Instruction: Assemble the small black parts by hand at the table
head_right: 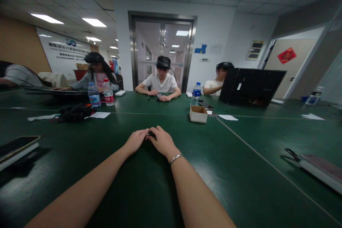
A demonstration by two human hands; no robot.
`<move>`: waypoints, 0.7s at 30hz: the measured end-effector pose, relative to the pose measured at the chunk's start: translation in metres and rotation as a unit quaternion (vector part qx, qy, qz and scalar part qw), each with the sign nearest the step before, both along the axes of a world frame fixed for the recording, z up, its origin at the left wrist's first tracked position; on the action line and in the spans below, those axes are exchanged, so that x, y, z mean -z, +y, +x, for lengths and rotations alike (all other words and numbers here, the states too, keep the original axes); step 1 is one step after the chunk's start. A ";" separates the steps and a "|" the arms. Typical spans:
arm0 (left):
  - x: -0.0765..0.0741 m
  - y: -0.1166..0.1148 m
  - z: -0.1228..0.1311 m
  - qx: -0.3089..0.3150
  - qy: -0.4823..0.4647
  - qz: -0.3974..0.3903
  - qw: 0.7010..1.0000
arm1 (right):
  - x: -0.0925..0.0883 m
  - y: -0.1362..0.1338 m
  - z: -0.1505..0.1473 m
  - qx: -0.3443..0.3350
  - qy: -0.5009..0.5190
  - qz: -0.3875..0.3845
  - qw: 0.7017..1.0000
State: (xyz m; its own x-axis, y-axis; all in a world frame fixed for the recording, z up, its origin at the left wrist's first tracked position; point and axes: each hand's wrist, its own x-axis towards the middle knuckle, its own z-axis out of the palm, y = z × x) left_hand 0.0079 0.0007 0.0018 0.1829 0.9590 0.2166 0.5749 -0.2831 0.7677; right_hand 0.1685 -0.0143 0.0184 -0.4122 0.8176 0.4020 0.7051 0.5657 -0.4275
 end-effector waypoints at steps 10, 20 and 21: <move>0.002 0.001 -0.001 -0.026 -0.004 -0.032 0.999 | -0.002 -0.001 -0.002 -0.011 0.012 0.021 1.000; 0.001 0.003 0.000 -0.026 0.022 -0.015 0.999 | 0.003 0.001 -0.002 -0.011 0.033 0.032 0.999; 0.001 0.003 0.000 -0.026 0.023 -0.013 0.999 | 0.003 0.001 -0.002 -0.012 0.034 0.032 0.999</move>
